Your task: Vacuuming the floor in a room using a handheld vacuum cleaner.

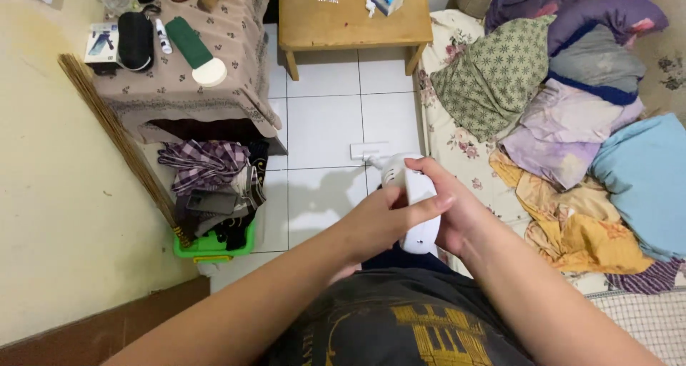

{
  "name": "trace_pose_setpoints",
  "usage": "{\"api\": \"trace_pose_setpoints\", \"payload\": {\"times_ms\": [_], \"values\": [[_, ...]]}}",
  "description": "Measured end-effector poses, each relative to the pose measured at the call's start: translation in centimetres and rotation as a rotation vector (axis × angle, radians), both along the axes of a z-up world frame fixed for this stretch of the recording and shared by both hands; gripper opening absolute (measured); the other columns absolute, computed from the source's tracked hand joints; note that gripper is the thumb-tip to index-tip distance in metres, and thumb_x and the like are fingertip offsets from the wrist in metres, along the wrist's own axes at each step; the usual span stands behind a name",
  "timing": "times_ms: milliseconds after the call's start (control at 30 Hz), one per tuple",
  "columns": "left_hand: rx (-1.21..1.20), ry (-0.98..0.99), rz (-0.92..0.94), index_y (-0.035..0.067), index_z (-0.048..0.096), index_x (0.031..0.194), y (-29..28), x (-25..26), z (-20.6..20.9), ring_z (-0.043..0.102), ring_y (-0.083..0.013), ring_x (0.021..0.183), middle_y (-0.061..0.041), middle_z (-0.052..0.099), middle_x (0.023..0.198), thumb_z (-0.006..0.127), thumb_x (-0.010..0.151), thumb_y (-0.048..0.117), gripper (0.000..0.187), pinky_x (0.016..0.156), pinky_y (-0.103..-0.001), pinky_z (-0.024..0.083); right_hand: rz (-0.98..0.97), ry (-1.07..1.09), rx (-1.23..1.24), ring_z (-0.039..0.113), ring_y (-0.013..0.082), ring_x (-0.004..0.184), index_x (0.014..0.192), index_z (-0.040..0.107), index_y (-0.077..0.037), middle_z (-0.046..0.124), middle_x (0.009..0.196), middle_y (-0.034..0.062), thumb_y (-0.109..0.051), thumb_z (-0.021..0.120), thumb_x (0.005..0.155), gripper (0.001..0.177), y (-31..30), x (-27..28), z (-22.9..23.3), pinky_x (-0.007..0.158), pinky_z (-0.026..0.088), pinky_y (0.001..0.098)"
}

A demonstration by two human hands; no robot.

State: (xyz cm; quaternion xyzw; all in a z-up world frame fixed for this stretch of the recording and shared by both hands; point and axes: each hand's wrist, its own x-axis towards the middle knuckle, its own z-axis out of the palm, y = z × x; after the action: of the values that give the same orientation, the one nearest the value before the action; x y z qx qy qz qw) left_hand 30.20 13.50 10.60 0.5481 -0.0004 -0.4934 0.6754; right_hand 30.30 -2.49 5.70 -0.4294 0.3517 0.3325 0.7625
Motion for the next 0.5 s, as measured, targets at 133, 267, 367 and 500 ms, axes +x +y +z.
{"api": "trace_pose_setpoints", "payload": {"times_ms": [133,267,367,500], "values": [[0.047,-0.001,0.058,-0.003,0.064,0.122,-0.2,0.9,-0.1,0.072,-0.0166,0.088,-0.010,0.074,0.103,0.076,0.080,0.045,0.065,0.079,-0.030,0.057,-0.005,-0.032,-0.013,0.068,0.0260,0.069,0.096,0.069,-0.005,0.070,0.082,0.0107,-0.053,0.059,0.088,0.050,-0.2,0.6,0.1,0.065,0.057,0.0401],[0.029,-0.005,0.111,-0.001,0.063,0.123,-0.7,2.7,-1.4,0.071,-0.0154,0.092,-0.009,0.074,0.104,0.078,0.079,0.037,0.061,0.081,-0.030,0.057,0.014,-0.024,-0.025,0.067,0.0253,0.070,0.096,0.070,-0.004,0.070,0.082,0.0105,-0.049,0.058,0.089,0.047,-0.5,2.8,-1.0,0.066,0.057,0.0395],[0.084,-0.024,0.094,-0.005,0.067,0.119,-1.3,5.1,-2.6,0.071,-0.0179,0.092,-0.012,0.074,0.104,0.080,0.076,0.034,0.059,0.080,-0.031,0.056,0.005,0.029,0.031,0.067,0.0275,0.071,0.097,0.068,-0.004,0.070,0.083,0.0119,-0.046,0.057,0.087,0.045,-1.1,5.8,-2.5,0.070,0.058,0.0402],[0.158,-0.091,0.105,-0.004,0.065,0.121,-3.0,9.5,-5.2,0.071,-0.0194,0.095,-0.014,0.074,0.109,0.081,0.075,0.033,0.061,0.082,-0.032,0.056,-0.012,0.034,0.028,0.068,0.0284,0.074,0.102,0.067,-0.003,0.069,0.086,0.0133,-0.045,0.055,0.085,0.046,-2.5,10.8,-5.3,0.073,0.057,0.0414]]}}
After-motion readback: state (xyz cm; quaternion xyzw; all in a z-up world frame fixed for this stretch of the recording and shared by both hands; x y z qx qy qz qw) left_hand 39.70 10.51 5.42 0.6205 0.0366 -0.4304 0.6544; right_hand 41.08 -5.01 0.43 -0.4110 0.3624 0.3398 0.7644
